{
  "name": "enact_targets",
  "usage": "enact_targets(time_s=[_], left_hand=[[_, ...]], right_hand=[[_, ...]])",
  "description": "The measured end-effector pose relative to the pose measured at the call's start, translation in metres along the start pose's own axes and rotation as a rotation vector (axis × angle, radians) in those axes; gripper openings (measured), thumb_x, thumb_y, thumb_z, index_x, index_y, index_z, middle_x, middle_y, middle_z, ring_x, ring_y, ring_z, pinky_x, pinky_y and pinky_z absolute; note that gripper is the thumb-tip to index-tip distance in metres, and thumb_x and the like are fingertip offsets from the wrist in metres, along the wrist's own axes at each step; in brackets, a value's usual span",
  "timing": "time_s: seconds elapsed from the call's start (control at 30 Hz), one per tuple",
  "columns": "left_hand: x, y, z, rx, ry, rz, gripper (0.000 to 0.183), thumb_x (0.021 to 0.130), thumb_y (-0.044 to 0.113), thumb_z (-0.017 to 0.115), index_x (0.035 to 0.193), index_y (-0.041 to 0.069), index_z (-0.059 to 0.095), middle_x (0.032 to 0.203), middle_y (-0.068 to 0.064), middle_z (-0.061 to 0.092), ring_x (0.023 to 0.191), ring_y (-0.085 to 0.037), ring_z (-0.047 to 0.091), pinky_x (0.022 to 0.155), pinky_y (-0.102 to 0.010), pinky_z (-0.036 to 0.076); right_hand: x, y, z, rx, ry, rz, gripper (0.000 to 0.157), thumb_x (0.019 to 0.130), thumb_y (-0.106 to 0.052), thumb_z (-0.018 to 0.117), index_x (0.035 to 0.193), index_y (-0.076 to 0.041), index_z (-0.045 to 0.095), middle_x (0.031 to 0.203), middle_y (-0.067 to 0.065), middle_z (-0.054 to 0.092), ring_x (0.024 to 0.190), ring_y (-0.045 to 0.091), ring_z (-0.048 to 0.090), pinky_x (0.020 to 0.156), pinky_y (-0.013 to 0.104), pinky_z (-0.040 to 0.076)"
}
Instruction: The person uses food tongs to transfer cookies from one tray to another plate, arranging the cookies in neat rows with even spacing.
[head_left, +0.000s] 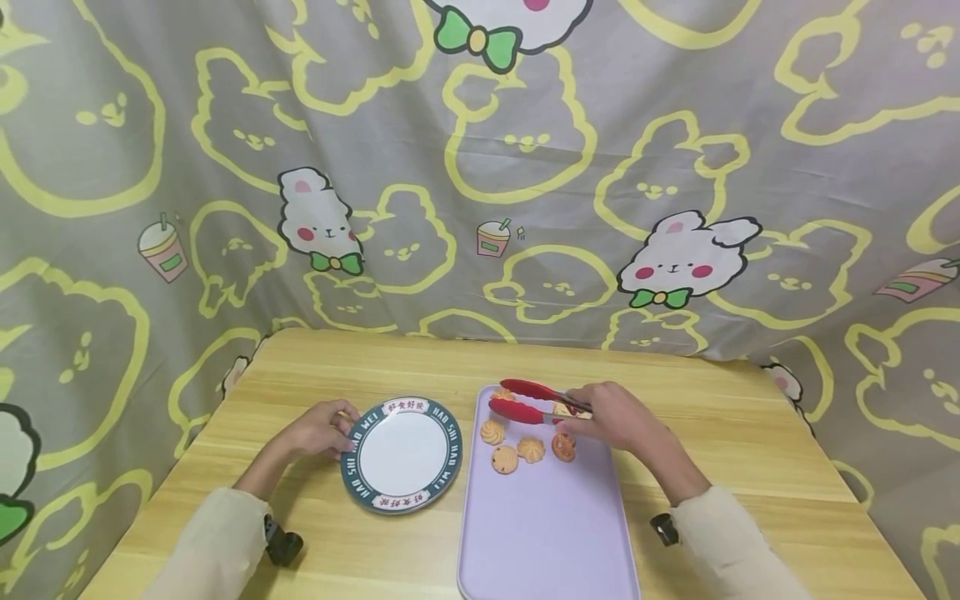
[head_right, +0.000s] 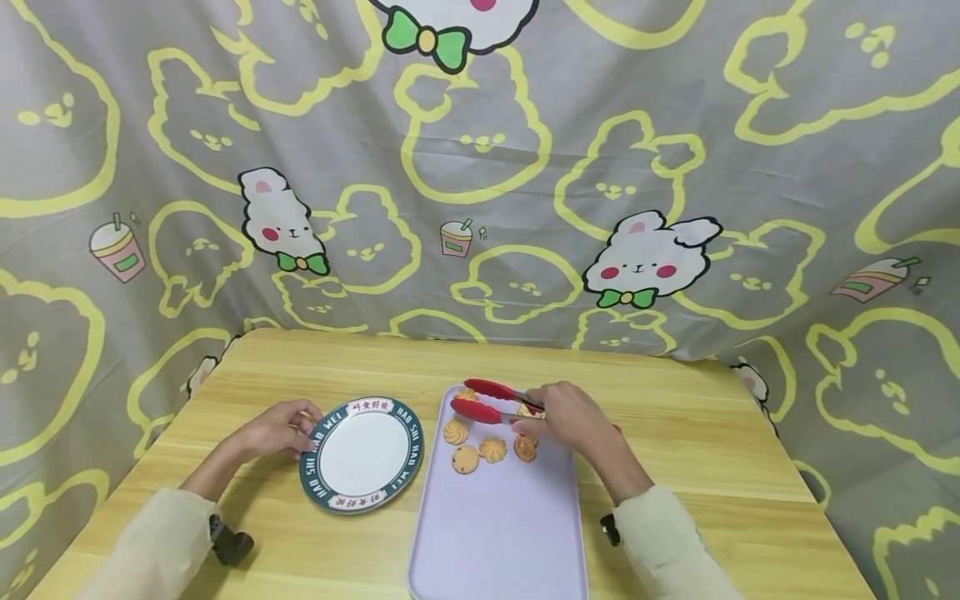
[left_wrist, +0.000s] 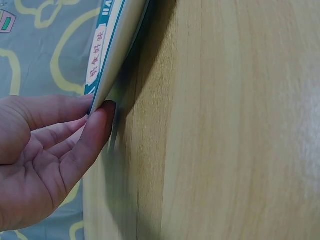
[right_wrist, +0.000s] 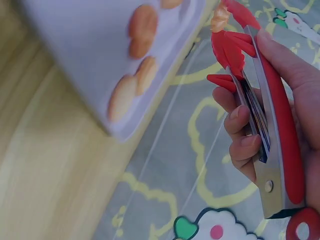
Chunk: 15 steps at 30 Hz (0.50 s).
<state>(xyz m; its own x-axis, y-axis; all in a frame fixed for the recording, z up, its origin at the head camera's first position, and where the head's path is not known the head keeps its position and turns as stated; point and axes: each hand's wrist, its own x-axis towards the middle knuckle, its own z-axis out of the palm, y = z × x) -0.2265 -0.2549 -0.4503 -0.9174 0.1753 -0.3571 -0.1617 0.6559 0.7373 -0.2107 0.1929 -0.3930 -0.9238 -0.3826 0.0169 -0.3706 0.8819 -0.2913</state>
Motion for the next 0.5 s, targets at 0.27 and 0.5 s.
enact_targets(time_s=[0.27,0.5], left_hand=[[0.001,-0.002,0.001,-0.007,0.001,-0.002,0.043,0.077,-0.004,0.068,0.116,-0.003,0.050,0.092,-0.014,0.057,0.076,-0.021,0.059,0.065,-0.033,0.058],[0.001,-0.003,0.001,-0.017,0.009,0.005,0.042,0.077,-0.005,0.068,0.115,-0.003,0.051,0.092,-0.014,0.057,0.076,-0.021,0.060,0.064,-0.033,0.058]], right_hand=[[0.018,-0.042,0.007,0.030,-0.038,0.014,0.060,0.074,-0.050,0.075,0.116,-0.008,0.067,0.086,0.000,0.066,0.074,0.014,0.051,0.061,0.026,0.042],[0.030,-0.076,0.021,0.054,-0.084,-0.040,0.056,0.075,-0.051,0.073,0.114,-0.011,0.067,0.085,-0.004,0.064,0.074,0.013,0.051,0.061,0.025,0.042]])
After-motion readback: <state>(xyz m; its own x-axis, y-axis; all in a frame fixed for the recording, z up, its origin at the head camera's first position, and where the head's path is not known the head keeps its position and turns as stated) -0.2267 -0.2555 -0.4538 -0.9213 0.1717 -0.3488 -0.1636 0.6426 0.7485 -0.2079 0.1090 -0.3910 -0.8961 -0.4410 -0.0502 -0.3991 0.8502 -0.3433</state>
